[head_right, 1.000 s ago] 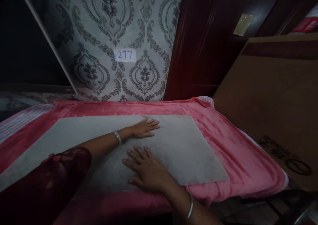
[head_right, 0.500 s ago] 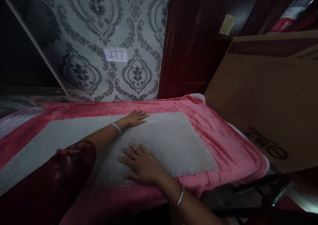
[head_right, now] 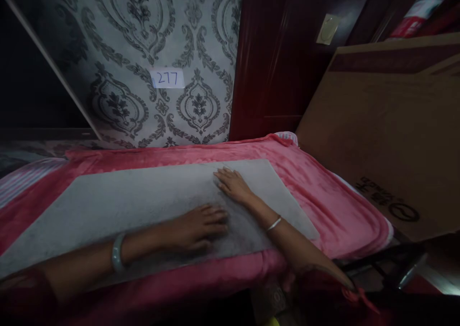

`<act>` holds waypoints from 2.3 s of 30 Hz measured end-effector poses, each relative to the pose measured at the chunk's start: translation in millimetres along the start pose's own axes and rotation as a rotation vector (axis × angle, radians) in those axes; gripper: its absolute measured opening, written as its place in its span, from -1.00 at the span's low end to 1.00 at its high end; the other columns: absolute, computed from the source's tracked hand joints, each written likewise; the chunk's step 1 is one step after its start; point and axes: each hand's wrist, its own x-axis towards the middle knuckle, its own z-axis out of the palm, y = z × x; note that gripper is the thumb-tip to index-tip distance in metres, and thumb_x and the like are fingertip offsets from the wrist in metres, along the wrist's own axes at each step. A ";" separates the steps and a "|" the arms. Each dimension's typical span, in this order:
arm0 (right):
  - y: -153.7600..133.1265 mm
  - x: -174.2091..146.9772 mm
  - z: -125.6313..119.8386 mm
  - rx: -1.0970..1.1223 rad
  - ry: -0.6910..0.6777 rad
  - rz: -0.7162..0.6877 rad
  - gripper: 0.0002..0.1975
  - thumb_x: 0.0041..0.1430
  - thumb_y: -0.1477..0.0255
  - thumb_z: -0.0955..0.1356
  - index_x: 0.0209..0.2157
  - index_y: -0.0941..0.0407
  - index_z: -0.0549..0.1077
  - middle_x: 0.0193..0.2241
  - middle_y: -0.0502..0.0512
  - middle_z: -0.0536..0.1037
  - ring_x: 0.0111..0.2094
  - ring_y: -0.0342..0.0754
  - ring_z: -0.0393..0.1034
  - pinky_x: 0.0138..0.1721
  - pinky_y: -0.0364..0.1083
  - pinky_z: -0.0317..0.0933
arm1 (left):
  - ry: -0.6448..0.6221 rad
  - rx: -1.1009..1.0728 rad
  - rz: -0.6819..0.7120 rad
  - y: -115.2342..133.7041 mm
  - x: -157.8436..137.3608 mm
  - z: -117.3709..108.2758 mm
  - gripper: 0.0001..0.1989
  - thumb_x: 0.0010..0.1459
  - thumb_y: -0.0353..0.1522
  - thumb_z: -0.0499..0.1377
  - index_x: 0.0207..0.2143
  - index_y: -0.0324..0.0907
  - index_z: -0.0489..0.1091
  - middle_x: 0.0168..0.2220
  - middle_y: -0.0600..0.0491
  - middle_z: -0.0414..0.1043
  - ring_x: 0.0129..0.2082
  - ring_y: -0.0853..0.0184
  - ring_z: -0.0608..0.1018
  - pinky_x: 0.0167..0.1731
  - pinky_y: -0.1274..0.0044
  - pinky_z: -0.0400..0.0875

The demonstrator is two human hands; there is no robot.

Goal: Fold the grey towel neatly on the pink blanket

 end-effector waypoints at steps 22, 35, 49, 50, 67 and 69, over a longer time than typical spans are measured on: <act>72.6 85.1 -2.9 -0.200 -0.148 0.261 -0.36 0.45 0.07 0.03 0.44 -0.01 -0.04 0.46 0.12 -0.15 0.46 0.11 -0.33 0.37 0.24 -0.30 | -0.131 -0.116 -0.003 6.5 9.0 9.3 -0.33 0.28 -0.05 0.13 0.39 0.18 0.05 0.46 0.04 -0.13 0.44 -0.04 -0.04 0.36 -0.06 -0.14; 125.3 0.1 -26.4 -0.249 -0.108 0.435 -0.36 0.44 0.04 -0.01 0.44 -0.07 -0.03 0.46 0.09 -0.11 0.45 0.14 -0.24 0.37 0.27 -0.25 | -0.078 -0.104 0.008 5.6 8.0 14.4 -0.35 0.29 -0.06 0.12 0.38 0.23 0.05 0.46 0.08 -0.13 0.44 0.00 -0.01 0.38 -0.01 -0.14; 174.9 23.9 -24.0 -0.250 -0.072 0.547 -0.34 0.43 0.05 -0.01 0.44 -0.02 -0.01 0.46 0.11 -0.09 0.44 0.15 -0.24 0.35 0.29 -0.17 | -0.156 -0.135 -0.019 5.2 9.3 11.3 -0.36 0.30 -0.04 0.09 0.39 0.21 0.04 0.47 0.10 -0.18 0.45 -0.01 -0.07 0.37 -0.03 -0.18; 172.3 24.2 -25.6 -0.250 -0.058 0.553 -0.35 0.43 0.06 -0.01 0.44 -0.02 -0.01 0.45 0.11 -0.08 0.44 0.16 -0.24 0.35 0.30 -0.17 | -0.151 -0.129 -0.011 4.7 9.6 11.6 -0.36 0.30 -0.03 0.08 0.38 0.20 0.05 0.47 0.09 -0.16 0.45 0.00 -0.06 0.37 -0.02 -0.18; 70.4 -107.2 5.8 -0.406 0.001 0.489 -0.35 0.42 0.04 -0.01 0.45 -0.08 -0.12 0.46 0.06 -0.12 0.43 0.23 -0.19 0.30 0.36 -0.07 | -0.075 -0.016 0.068 -3.0 14.7 28.7 -0.35 0.35 0.00 -0.04 0.40 0.02 0.05 0.44 -0.05 -0.03 0.45 0.03 -0.03 0.36 0.05 -0.21; 71.1 -105.3 4.8 -0.405 -0.003 0.499 -0.34 0.42 0.04 -0.02 0.45 -0.08 -0.11 0.46 0.05 -0.12 0.43 0.22 -0.19 0.30 0.35 -0.06 | -0.040 -0.012 0.076 -3.2 15.2 29.2 -0.38 0.37 -0.05 -0.05 0.39 -0.03 0.07 0.43 -0.08 0.02 0.44 0.07 0.03 0.36 0.09 -0.15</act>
